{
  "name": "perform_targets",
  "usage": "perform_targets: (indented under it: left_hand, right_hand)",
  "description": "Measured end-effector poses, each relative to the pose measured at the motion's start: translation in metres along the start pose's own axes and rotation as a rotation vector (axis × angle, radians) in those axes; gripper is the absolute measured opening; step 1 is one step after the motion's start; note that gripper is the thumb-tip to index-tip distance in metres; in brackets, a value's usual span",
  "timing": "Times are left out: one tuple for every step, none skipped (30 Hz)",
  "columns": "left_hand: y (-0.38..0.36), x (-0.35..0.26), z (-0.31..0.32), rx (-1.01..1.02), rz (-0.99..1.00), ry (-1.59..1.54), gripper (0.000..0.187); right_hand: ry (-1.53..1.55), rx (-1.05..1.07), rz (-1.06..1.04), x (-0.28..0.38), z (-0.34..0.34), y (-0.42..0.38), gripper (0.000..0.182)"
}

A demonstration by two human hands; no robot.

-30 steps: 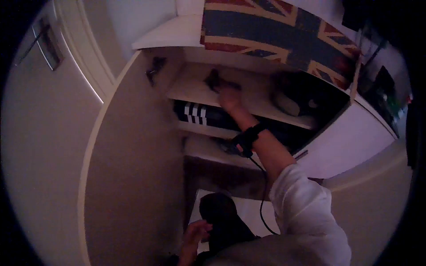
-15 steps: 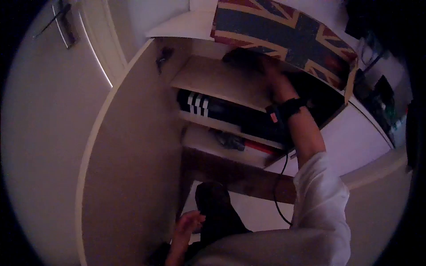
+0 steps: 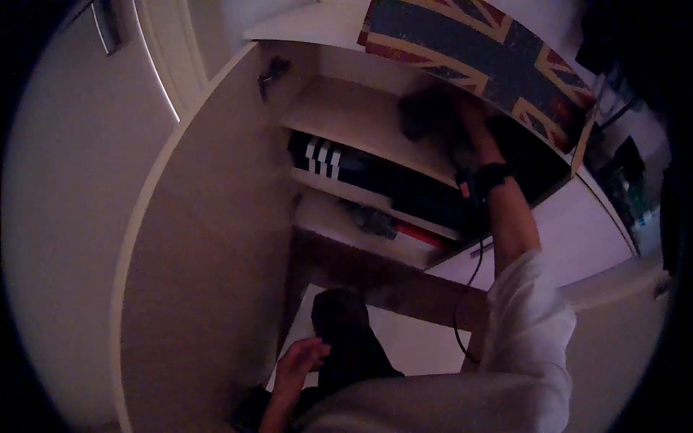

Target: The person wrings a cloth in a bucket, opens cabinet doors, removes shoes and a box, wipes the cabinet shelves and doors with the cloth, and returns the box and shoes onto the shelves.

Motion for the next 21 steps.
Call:
perform_targets:
  left_hand:
    - [0.002,0.002,0.001,0.003,0.002,-0.003,0.026]
    - [0.002,0.006,0.001,0.026,0.000,-0.020,0.027]
    - [0.004,0.009,0.002,0.051,0.002,-0.036,0.028]
    - [0.005,0.012,0.001,0.053,0.007,-0.035,0.028]
    - [0.007,0.015,0.000,0.069,0.010,-0.022,0.028]
    - [0.010,0.015,0.001,0.081,0.016,-0.009,0.028]
    - [0.010,0.011,0.001,0.077,0.025,-0.007,0.028]
    - [0.009,0.006,0.001,0.059,-0.014,0.003,0.028]
    - [0.012,0.004,0.000,0.042,-0.052,0.012,0.028]
    - [0.017,0.004,-0.002,0.038,-0.039,0.019,0.028]
    - [0.019,0.009,-0.009,0.007,-0.037,0.005,0.026]
    - [0.023,0.015,-0.012,-0.020,-0.041,-0.017,0.025]
    - [0.023,0.013,-0.009,-0.025,-0.039,-0.019,0.025]
    - [0.019,0.011,-0.004,-0.036,-0.090,-0.036,0.027]
    - [0.024,0.011,-0.005,-0.041,-0.106,-0.043,0.028]
    - [0.030,0.011,-0.006,-0.045,-0.122,-0.051,0.030]
    - [0.032,0.028,-0.008,-0.037,-0.212,0.003,0.031]
    - [0.031,0.049,-0.013,-0.024,-0.308,0.052,0.032]
    - [0.039,0.087,-0.031,-0.022,-0.308,0.045,0.032]
    - [0.054,0.132,-0.044,0.106,-0.216,-0.077,0.037]
    - [0.065,0.148,-0.047,0.235,-0.119,-0.198,0.041]
  right_hand:
    - [-0.030,0.015,0.008,0.001,0.006,-0.001,0.037]
    - [-0.067,0.025,0.016,0.003,0.013,-0.002,0.037]
    - [-0.103,0.023,0.018,0.004,0.020,-0.002,0.037]
    - [-0.145,-0.010,0.006,0.004,0.038,-0.004,0.040]
    - [-0.186,-0.043,-0.005,0.003,0.057,-0.005,0.042]
    - [-0.266,-0.106,-0.028,0.015,0.065,-0.006,0.046]
    - [-0.260,-0.113,-0.029,0.018,0.071,-0.011,0.046]
    - [-0.215,-0.097,-0.084,0.034,0.071,-0.027,0.047]
    - [-0.172,-0.082,-0.139,0.048,0.074,-0.034,0.048]
    - [-0.163,-0.094,-0.136,0.036,0.093,-0.032,0.048]
    - [-0.288,-0.167,-0.304,0.026,0.126,-0.034,0.049]
    - [-0.351,-0.199,-0.394,0.026,0.149,-0.032,0.050]
    - [-0.416,-0.237,-0.482,0.025,0.172,-0.030,0.050]
    - [-0.307,-0.163,-0.214,0.014,0.178,-0.012,0.049]
    - [-0.246,-0.128,-0.082,0.011,0.181,-0.001,0.048]
    - [-0.190,-0.102,0.051,0.008,0.184,0.008,0.048]
    - [-0.045,-0.053,-0.166,0.062,0.153,0.001,0.045]
    - [0.021,-0.028,-0.278,0.110,0.120,-0.007,0.044]
    - [0.089,0.003,-0.389,0.157,0.087,-0.017,0.043]
    - [0.055,0.123,-0.160,0.179,0.071,-0.018,0.043]
    - [0.041,0.180,-0.047,0.191,0.068,-0.015,0.043]
Point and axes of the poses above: each hand's wrist, its own y-axis towards the middle knuckle, its own z-axis out of the palm, x = y × z, the point moved 8 cm from there along y, towards the middle knuckle, and after that the axes turned 7 degrees about -x, right-handed, at the moved point
